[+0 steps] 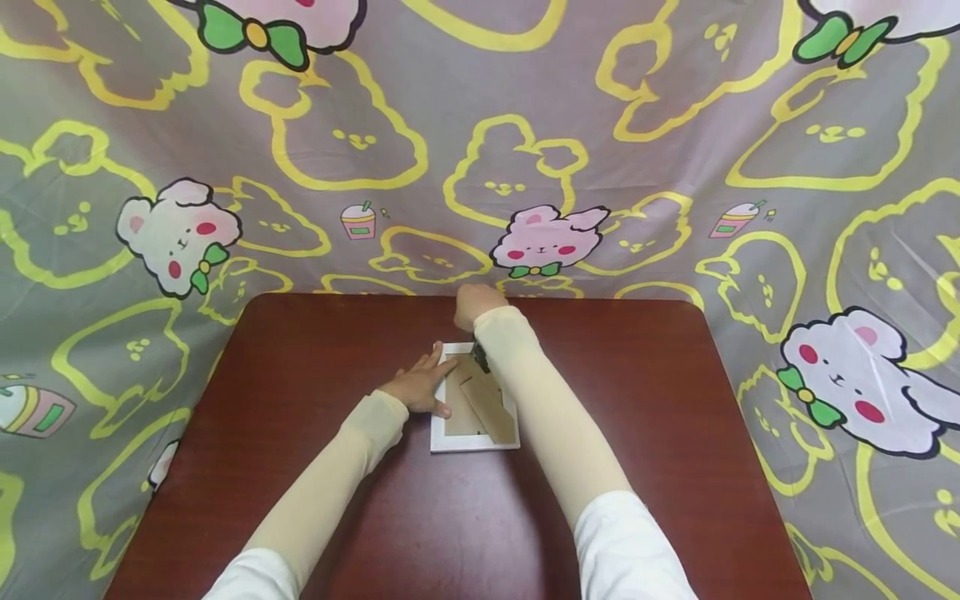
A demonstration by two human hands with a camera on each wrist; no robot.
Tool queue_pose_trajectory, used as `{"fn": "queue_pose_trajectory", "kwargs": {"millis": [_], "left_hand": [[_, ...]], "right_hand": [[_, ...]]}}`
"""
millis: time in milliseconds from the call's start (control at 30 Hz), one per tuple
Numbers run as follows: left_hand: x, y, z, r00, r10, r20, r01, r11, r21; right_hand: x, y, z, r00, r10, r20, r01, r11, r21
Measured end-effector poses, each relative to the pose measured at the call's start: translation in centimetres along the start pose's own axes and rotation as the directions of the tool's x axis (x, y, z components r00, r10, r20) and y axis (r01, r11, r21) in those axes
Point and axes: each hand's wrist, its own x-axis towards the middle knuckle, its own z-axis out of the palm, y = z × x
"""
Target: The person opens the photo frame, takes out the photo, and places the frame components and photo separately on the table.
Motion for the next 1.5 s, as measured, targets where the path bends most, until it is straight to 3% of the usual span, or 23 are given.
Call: {"fn": "queue_pose_trajectory", "kwargs": {"millis": [200,300,433,633,733,867,1167,1300,1433,1500], "left_hand": [[0.2,0.6,-0.2,1.000,0.002,-0.028,-0.003,1.000,-0.017],[0.8,1.1,-0.9,0.990,-0.005,-0.142,0.006,1.000,0.008],[2.8,1.6,-1.8,0.953,0.021,-0.301,-0.018,1.000,0.012],[5.8,1.1,-1.4,0.946,0.144,-0.289,-0.146,0.989,0.015],[6.4,0.8,-1.3,0.935,0.175,-0.307,-0.163,0.985,0.063],[6.9,1.2,-1.5,0.931,0.172,-0.322,-0.153,0.985,0.084],[6.8,1.8,-1.5,0.927,0.104,-0.361,-0.125,0.992,-0.034],[6.9,1.8,-1.5,0.931,0.090,-0.355,-0.113,0.993,-0.046],[6.7,1.0,-1.2,0.939,0.111,-0.327,-0.120,0.993,-0.009],[5.9,0.2,-1.0,0.934,0.117,-0.338,-0.131,0.991,-0.021]], "right_hand": [[0.3,0.5,-0.4,1.000,-0.001,-0.001,0.001,1.000,0.001],[-0.1,0.4,-0.3,1.000,-0.002,0.002,0.002,1.000,-0.011],[-0.5,0.4,-0.1,1.000,-0.017,-0.012,0.017,0.999,-0.048],[-0.6,0.2,0.3,0.999,-0.035,0.000,0.035,0.998,-0.047],[-0.5,0.2,0.4,0.999,-0.042,-0.002,0.042,0.998,-0.055],[-0.6,0.0,0.3,0.999,-0.046,-0.012,0.045,0.996,-0.081],[-1.5,-0.7,-0.3,0.998,-0.056,-0.016,0.055,0.993,-0.100],[-1.8,-0.6,-0.2,0.998,-0.062,-0.016,0.061,0.995,-0.081],[-2.2,0.2,-0.3,0.998,-0.064,-0.008,0.064,0.998,-0.023],[-2.6,1.0,-0.5,0.996,-0.085,-0.022,0.085,0.996,-0.002]]}}
